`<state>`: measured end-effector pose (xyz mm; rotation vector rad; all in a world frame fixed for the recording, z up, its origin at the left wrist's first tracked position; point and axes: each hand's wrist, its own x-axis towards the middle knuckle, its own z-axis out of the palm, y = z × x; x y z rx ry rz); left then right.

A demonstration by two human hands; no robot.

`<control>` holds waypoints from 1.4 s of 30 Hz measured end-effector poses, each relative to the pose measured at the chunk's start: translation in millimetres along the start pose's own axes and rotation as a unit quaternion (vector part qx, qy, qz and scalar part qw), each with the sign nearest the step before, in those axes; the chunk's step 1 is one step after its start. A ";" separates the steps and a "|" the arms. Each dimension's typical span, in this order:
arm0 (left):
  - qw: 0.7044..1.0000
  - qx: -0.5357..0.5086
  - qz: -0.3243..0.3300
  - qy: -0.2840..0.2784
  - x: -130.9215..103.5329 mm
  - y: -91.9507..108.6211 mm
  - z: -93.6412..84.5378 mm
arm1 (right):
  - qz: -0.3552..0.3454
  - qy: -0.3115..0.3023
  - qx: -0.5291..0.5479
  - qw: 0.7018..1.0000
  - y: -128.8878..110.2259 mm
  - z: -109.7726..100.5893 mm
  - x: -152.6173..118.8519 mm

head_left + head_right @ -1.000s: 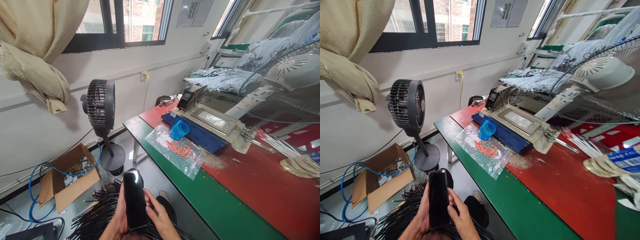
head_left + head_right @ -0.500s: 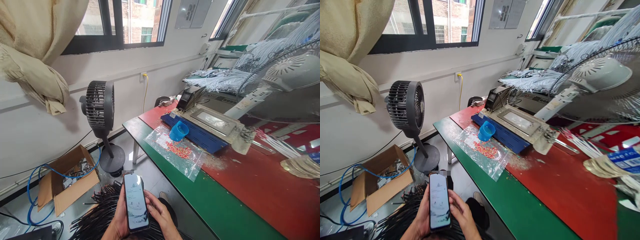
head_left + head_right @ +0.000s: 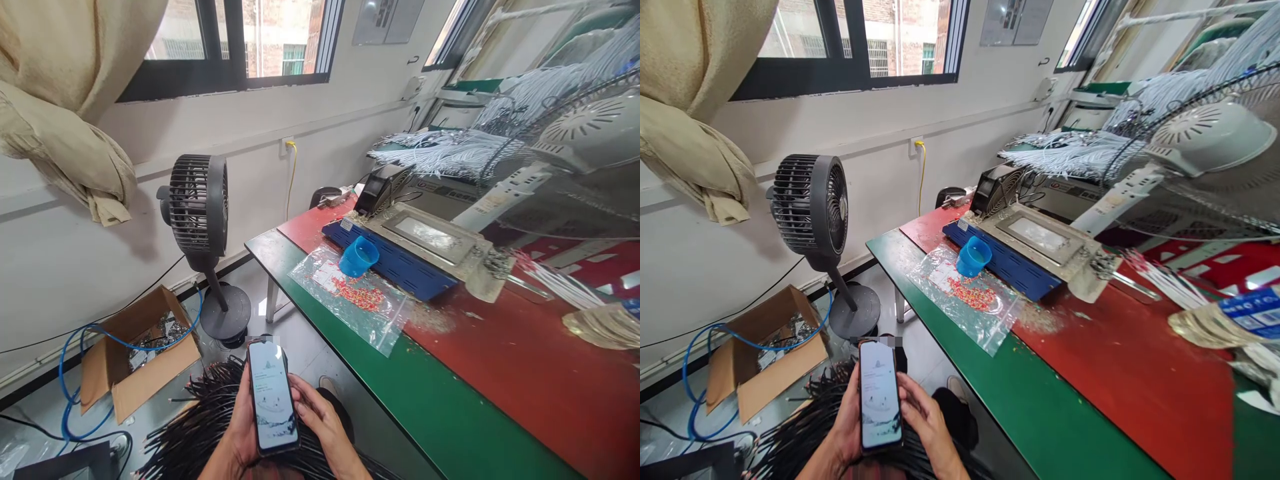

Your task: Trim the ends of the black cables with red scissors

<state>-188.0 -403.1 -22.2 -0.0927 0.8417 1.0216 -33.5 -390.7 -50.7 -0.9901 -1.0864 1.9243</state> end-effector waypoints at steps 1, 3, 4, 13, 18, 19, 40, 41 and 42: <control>1.000 0.002 -0.001 0.006 0.0 0.1 -0.2 | 0.000 0.001 0.002 1.000 0.1 0.0 -0.1; 1.000 0.002 -0.006 0.013 0.2 0.6 -0.2 | 0.000 0.003 0.004 1.000 -0.2 0.3 -0.2; 1.000 0.000 -0.008 0.010 0.4 0.8 0.0 | -0.001 0.003 0.003 1.000 -0.5 0.4 -0.3; 1.000 0.002 0.001 -0.023 0.1 1.2 1.8 | 0.007 0.016 0.001 1.000 -1.7 0.5 -0.2; 1.000 -0.002 -0.002 -0.006 -0.5 1.3 1.2 | 0.010 0.017 0.008 1.000 -2.2 1.1 -0.6; 1.000 -0.002 -0.003 -0.011 -0.2 1.1 0.5 | 0.010 0.017 0.008 1.000 -1.7 1.0 -0.7; 0.999 -0.004 -0.013 -0.037 0.8 2.3 -0.5 | 0.019 0.019 0.012 1.000 -0.3 0.3 -1.1; 0.999 -0.003 -0.014 -0.038 0.8 2.2 -0.7 | 0.020 0.018 0.012 1.000 -0.4 0.3 -1.2; 0.999 -0.002 -0.015 -0.040 0.7 2.1 -0.8 | 0.020 0.017 0.014 1.000 -0.6 0.3 -1.2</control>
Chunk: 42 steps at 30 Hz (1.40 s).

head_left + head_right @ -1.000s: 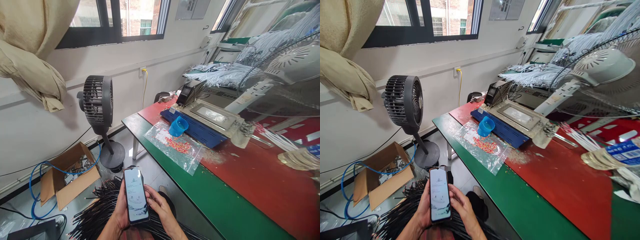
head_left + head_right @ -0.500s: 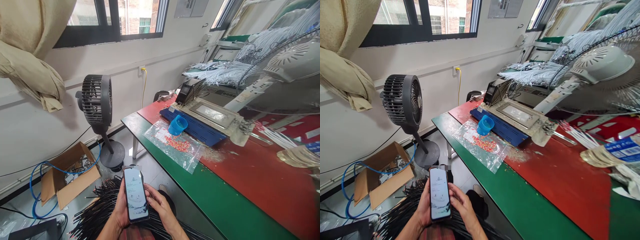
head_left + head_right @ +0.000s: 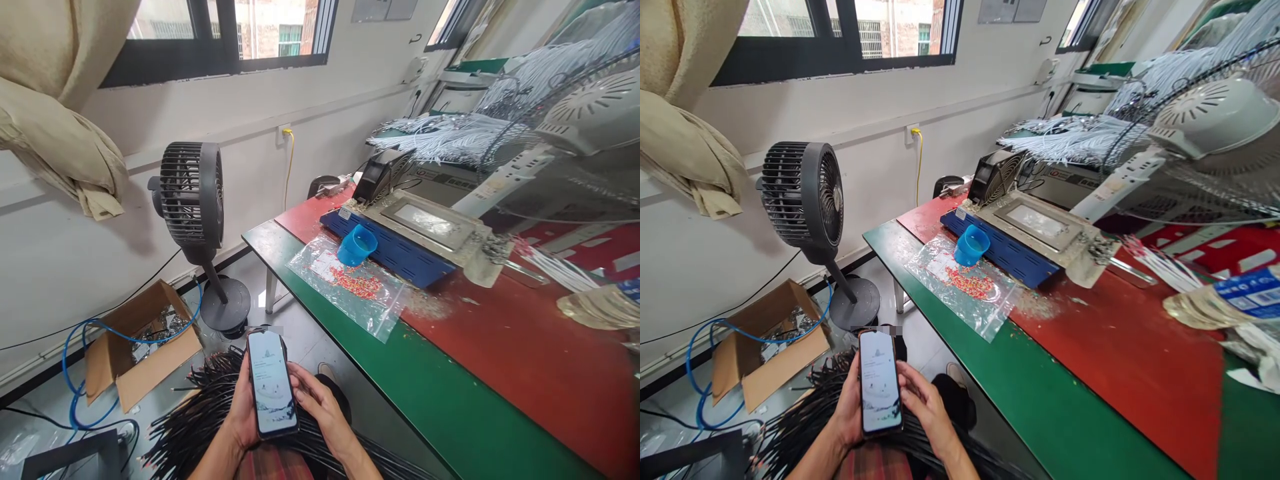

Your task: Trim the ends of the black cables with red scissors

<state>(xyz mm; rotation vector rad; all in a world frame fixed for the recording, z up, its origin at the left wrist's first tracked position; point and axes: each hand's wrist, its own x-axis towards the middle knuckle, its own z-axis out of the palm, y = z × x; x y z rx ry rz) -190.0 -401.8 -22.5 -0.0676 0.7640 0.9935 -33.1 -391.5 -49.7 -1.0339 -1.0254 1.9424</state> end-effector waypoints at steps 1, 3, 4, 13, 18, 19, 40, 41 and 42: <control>1.000 0.001 -0.001 -0.002 -0.1 -0.1 0.0 | 0.002 0.001 0.001 1.000 -0.4 0.1 -0.1; 1.000 0.001 -0.001 -0.006 -0.2 0.0 0.2 | 0.006 0.004 0.003 1.000 -1.0 0.4 -0.1; 1.000 0.001 -0.001 -0.008 -0.1 0.2 0.1 | 0.008 0.006 0.003 1.000 -1.2 0.5 -0.1; 1.000 -0.011 -0.007 -0.013 2.6 0.7 -5.3 | 0.005 0.010 0.001 1.000 1.1 -0.5 0.4; 1.000 -0.005 -0.007 -0.006 1.6 -0.9 -5.8 | 0.006 0.004 0.006 1.000 0.9 -0.8 0.6; 1.000 -0.004 -0.006 -0.004 1.4 -1.2 -5.8 | 0.006 0.003 0.007 1.000 1.2 -0.8 0.7; 0.999 -0.030 -0.015 0.017 -0.6 -1.0 -0.9 | 0.000 0.000 0.002 1.000 0.1 0.2 0.9; 0.999 -0.032 -0.017 0.017 -0.3 -1.0 -0.8 | 0.000 0.000 0.002 1.000 0.1 0.3 1.0; 0.999 -0.033 -0.017 0.017 0.1 -1.0 -0.8 | -0.001 0.000 0.004 1.000 0.3 0.3 1.0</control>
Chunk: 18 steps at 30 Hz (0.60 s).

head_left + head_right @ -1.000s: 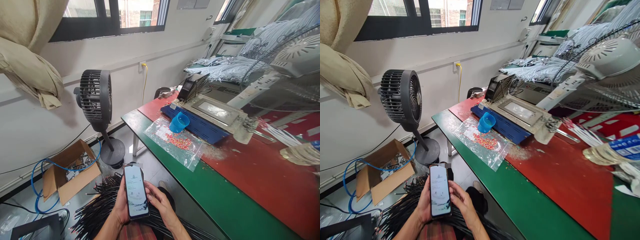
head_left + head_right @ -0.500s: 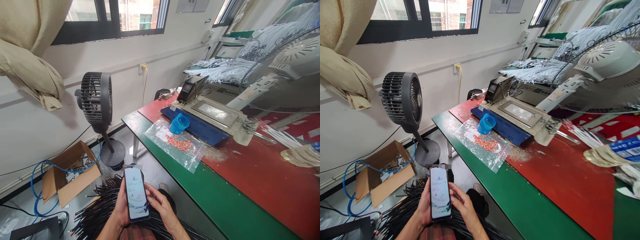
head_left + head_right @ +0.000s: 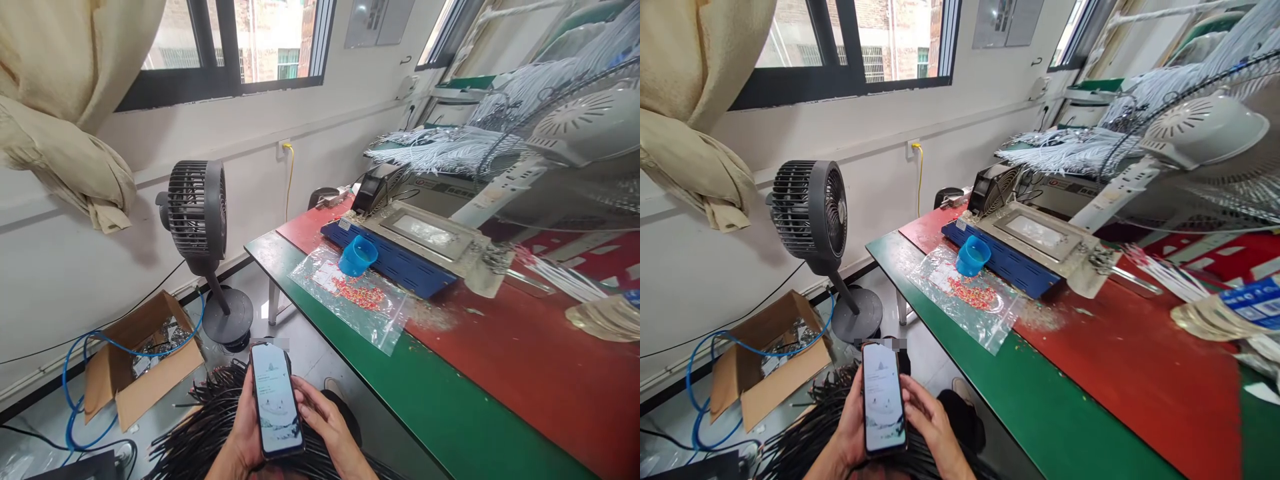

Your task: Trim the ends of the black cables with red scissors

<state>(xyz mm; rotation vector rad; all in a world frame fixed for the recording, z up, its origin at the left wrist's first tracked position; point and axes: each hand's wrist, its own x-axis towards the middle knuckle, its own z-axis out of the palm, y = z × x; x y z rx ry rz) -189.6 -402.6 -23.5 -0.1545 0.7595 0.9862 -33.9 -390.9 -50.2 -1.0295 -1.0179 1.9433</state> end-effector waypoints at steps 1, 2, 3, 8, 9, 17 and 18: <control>1.000 0.000 0.000 0.000 0.6 0.0 -0.3 | 0.000 0.001 0.002 1.000 0.3 -0.1 0.0; 1.000 -0.002 0.003 0.001 1.3 -0.1 -0.8 | 0.000 0.001 0.003 1.000 0.5 -0.2 0.0; 1.000 -0.003 0.004 0.001 1.9 -0.2 -1.6 | 0.000 0.001 0.005 1.000 0.7 -0.4 0.0; 0.999 0.007 0.005 -0.031 3.1 -1.7 -6.7 | -0.004 -0.010 0.007 1.000 -0.1 -0.6 -0.3; 0.999 0.009 0.006 -0.037 2.9 -1.8 -7.2 | -0.005 -0.011 0.008 1.000 -0.5 -0.6 -0.3; 0.997 -0.006 -0.001 -0.072 1.9 0.3 -4.1 | -0.004 -0.009 0.004 1.000 -2.1 -0.9 0.8; 0.997 -0.007 -0.001 -0.074 2.3 0.3 -4.3 | -0.002 -0.010 0.004 1.000 -2.4 -0.8 0.7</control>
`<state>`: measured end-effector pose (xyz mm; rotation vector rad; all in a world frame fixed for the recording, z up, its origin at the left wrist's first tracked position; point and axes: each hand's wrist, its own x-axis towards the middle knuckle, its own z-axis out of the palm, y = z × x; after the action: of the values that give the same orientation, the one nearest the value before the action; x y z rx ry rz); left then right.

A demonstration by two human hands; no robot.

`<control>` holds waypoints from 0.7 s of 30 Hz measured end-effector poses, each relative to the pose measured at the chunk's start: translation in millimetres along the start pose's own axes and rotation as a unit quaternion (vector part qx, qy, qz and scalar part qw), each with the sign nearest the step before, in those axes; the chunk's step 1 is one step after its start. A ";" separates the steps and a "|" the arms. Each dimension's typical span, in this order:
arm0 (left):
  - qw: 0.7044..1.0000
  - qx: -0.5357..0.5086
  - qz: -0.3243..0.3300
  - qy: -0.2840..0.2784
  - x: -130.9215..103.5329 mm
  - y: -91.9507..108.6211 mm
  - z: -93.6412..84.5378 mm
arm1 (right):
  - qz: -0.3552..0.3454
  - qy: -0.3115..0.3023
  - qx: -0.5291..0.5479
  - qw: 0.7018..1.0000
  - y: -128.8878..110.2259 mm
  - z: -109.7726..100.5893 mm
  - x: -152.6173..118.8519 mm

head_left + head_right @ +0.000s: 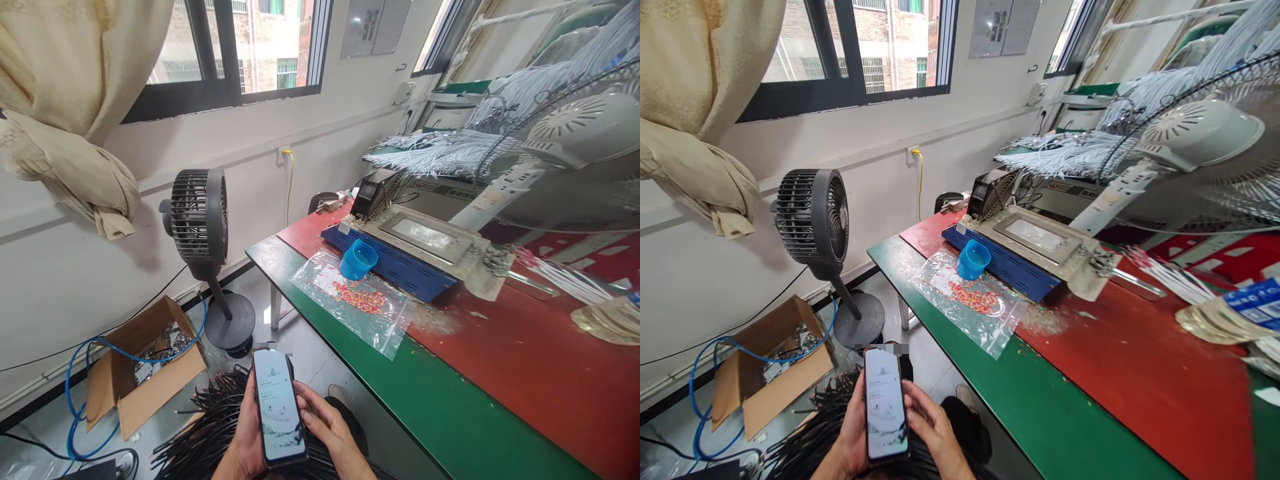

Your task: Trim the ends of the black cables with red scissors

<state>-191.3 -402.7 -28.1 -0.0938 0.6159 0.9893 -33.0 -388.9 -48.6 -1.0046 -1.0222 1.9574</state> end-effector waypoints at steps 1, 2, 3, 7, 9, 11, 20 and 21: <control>1.000 -0.001 0.001 -0.001 0.4 -0.1 -0.5 | 0.003 -0.001 -0.002 1.000 -0.4 0.2 -0.2; 1.000 0.000 0.003 -0.001 0.7 -0.2 -1.2 | 0.005 -0.001 -0.005 1.000 -0.8 0.5 -0.4; 1.000 0.001 0.005 -0.001 0.9 -0.5 -2.0 | 0.006 -0.002 -0.010 1.000 -1.2 0.9 -0.8; 1.000 0.012 0.013 0.015 1.2 -1.7 -3.8 | 0.000 -0.007 -0.025 1.000 -2.1 2.1 -1.7; 0.999 0.021 0.017 0.030 1.3 -1.8 -3.7 | -0.001 -0.008 -0.026 1.000 -2.5 2.4 -1.4; 0.999 0.029 0.017 0.039 1.6 -1.4 -3.2 | -0.001 -0.009 -0.025 1.000 -2.9 2.5 -0.8; 0.999 0.021 0.010 0.046 2.2 0.7 2.0 | -0.005 -0.015 -0.030 0.999 -2.0 1.9 -0.5; 0.999 0.020 0.009 0.047 2.1 0.5 2.3 | -0.004 -0.015 -0.032 0.999 -1.5 1.7 -0.5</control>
<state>-189.9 -400.0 -27.2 -0.1000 0.7232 0.9944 -33.9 -389.3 -46.4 -1.0061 -1.1093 1.9490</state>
